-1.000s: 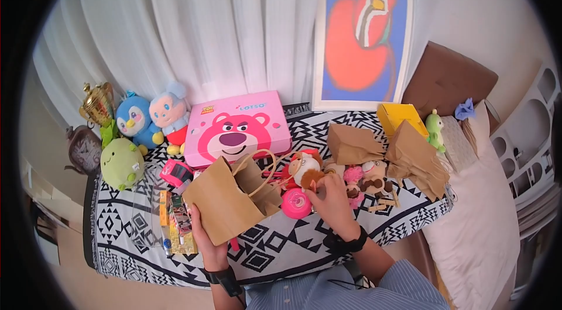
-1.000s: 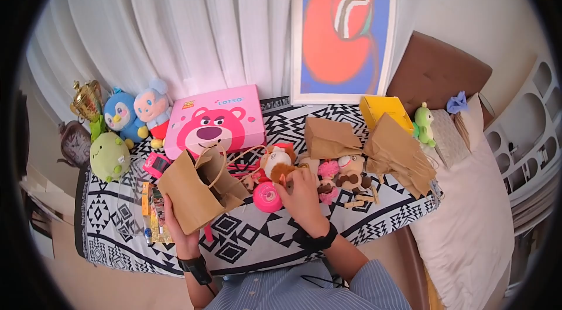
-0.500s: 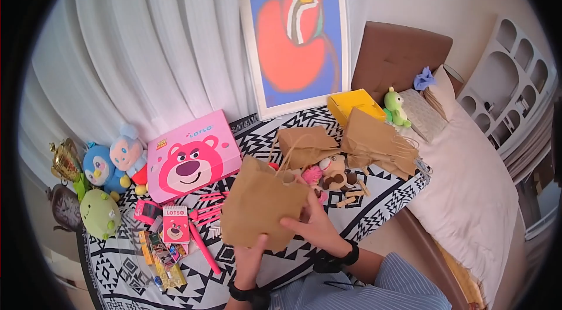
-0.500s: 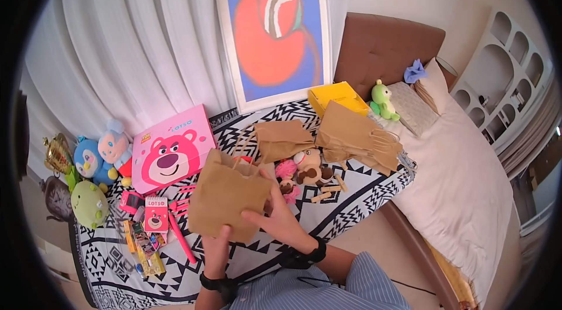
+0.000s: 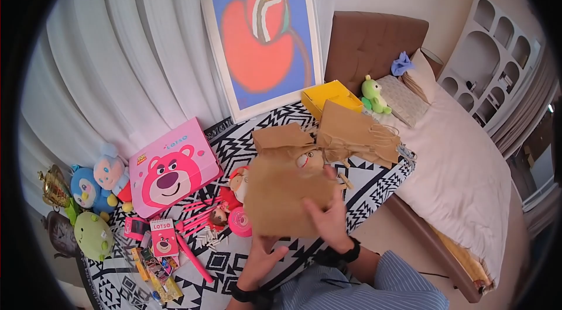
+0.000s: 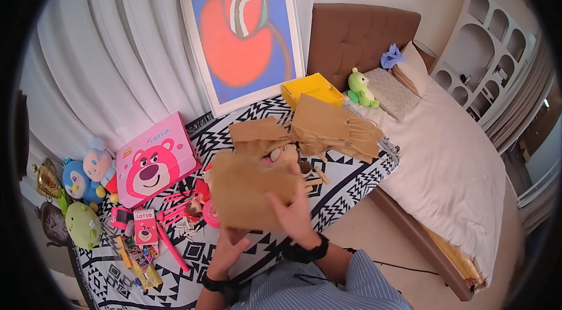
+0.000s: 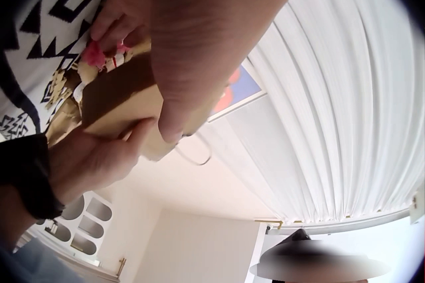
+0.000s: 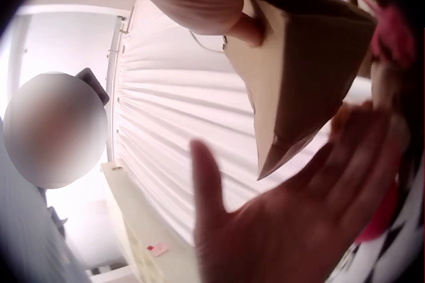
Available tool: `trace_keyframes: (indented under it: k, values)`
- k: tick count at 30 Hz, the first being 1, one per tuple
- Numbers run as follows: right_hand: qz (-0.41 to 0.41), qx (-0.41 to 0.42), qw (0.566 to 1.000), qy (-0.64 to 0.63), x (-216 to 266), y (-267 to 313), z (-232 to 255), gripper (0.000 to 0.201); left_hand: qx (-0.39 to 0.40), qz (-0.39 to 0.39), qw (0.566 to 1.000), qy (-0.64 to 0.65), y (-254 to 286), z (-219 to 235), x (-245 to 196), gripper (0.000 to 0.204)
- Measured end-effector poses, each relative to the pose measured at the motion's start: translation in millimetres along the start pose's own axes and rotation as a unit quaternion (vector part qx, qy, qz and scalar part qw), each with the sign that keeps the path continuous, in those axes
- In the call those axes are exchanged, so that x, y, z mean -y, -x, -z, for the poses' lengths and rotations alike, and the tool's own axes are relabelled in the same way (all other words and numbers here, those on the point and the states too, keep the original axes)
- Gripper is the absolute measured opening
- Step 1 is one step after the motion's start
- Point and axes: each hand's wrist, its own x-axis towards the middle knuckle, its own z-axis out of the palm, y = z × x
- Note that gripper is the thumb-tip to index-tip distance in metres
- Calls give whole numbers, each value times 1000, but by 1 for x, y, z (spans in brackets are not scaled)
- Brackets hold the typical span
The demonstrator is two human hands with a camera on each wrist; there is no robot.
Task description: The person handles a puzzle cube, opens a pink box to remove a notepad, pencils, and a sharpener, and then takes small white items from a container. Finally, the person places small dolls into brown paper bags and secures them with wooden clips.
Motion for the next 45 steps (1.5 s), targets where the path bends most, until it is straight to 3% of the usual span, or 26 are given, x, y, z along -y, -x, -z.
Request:
trace_keyframes:
  k: [1,2,4,5,7,8,10,12,14,16,17,18,19,20,23,25,28,30,32,37,39,43,45]
  values:
    - [45,-69,994,67,-10,-4,15,74,13,-45,995,87,-1,-2,0,62]
    - [2,-123,992,37,11,-9,26,68,11,-44,995,89,-1,3,-2,62]
    - [42,-252,961,106,-3,-21,75,53,79,24,994,66,2,21,-10,66]
    - [73,-309,939,135,-7,-25,100,48,88,40,994,57,3,26,-14,57]
    - [88,-389,915,66,-6,-25,136,42,90,50,994,44,5,35,-16,52]
    - [86,-386,916,68,-8,-23,146,42,97,61,993,29,7,38,-16,47]
    - [42,-466,881,68,-14,-17,164,39,89,63,994,26,8,39,-15,42]
    - [10,-452,887,99,-45,-9,188,43,74,67,995,24,9,37,-15,38]
    - [-34,-465,850,247,-79,-6,205,46,93,81,992,-3,8,36,-15,36]
    - [-17,-469,817,334,-92,-11,220,45,71,54,996,-7,8,36,-6,35]
    - [6,-437,829,350,-100,-16,237,43,95,50,994,-30,7,36,-5,35]
    - [25,-401,873,275,-100,-22,245,40,119,49,990,-54,8,37,-5,36]
    - [-42,-354,920,163,-74,-25,228,37,120,55,989,-62,8,38,-4,35]
    - [-116,-331,936,-1,-84,-29,246,33,126,60,988,-71,9,39,-5,35]
    - [-178,-289,941,-10,-62,-34,223,35,115,58,989,-69,10,42,-4,34]
    - [-160,-429,884,93,-62,-36,201,46,111,87,987,-73,12,41,-11,34]
    - [-129,-350,921,114,-71,-37,197,57,99,69,991,-52,15,44,2,33]
    - [-142,-342,920,127,-66,-38,189,53,93,60,992,-61,16,45,1,32]
    - [-195,-284,938,-25,-38,-38,173,48,101,70,990,-71,17,47,-1,31]
    - [-150,-340,928,17,-35,-40,163,52,85,63,991,-78,22,56,-6,30]
    - [-97,-369,924,25,-43,-32,173,55,69,56,993,-80,23,58,-4,30]
    - [-48,-321,946,-11,-40,-20,169,54,15,37,998,-46,24,60,6,26]
    - [-57,-495,861,104,-18,-22,148,49,-10,45,999,-10,24,61,8,24]
